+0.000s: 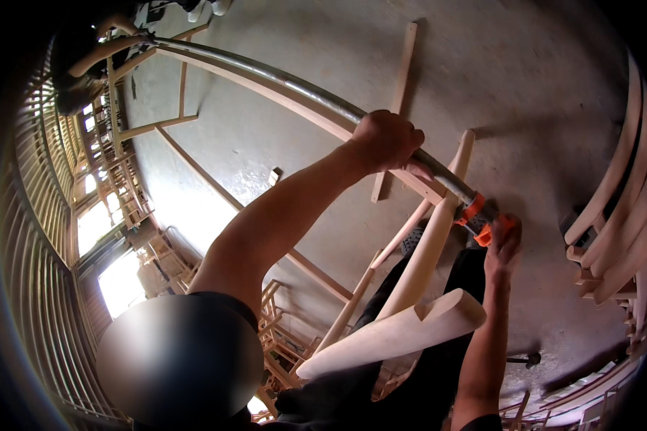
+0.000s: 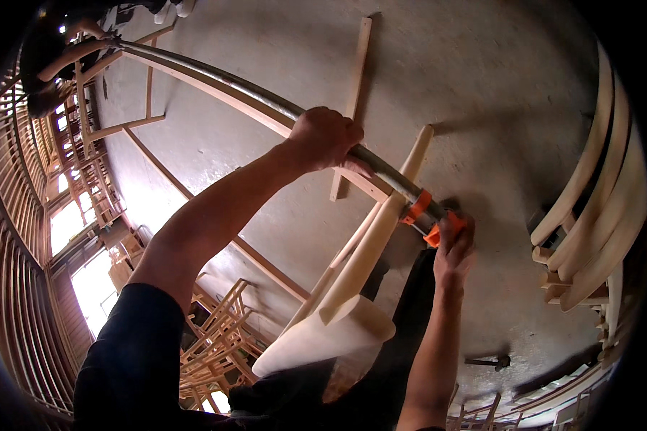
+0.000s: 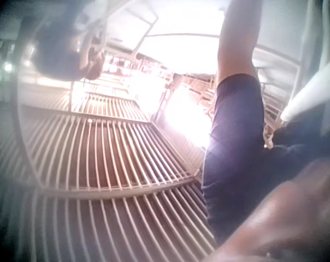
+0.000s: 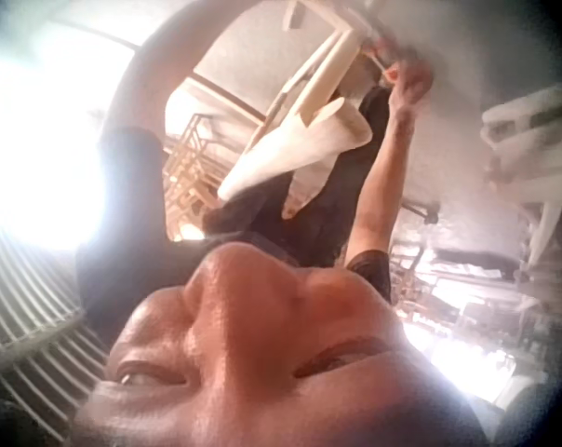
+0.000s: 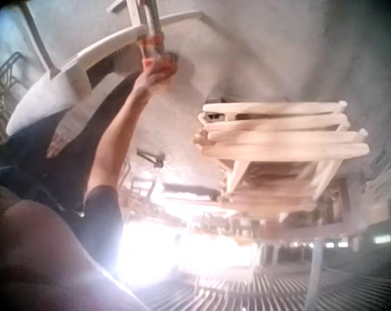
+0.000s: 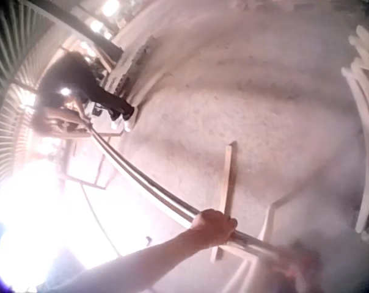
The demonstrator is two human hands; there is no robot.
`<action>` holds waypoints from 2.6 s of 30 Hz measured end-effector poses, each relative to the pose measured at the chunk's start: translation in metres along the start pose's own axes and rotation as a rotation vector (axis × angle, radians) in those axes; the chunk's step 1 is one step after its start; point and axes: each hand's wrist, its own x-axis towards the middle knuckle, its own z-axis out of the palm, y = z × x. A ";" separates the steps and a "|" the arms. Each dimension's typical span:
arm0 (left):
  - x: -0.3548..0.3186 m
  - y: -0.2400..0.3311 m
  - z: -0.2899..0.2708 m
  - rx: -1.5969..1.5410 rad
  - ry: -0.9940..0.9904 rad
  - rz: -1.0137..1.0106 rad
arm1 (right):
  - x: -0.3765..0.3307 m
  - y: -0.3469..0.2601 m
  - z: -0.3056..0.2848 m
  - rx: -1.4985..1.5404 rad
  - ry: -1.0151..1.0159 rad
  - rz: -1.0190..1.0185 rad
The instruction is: The person assembles a wooden chair frame by inserting a curved wooden piece into the frame and securing it with a hammer. They then use a clamp to hold the piece in place while tightening it with a screwdriver.
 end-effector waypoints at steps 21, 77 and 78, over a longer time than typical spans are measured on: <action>0.012 -0.014 -0.011 -0.073 -0.130 0.132 | 0.012 -0.017 0.015 -0.153 0.052 0.000; 0.034 -0.027 0.009 -0.164 -0.387 0.137 | 0.004 0.082 0.034 0.787 -0.056 0.429; 0.033 -0.026 0.005 -0.145 -0.394 0.120 | 0.003 0.090 0.038 0.783 -0.064 0.412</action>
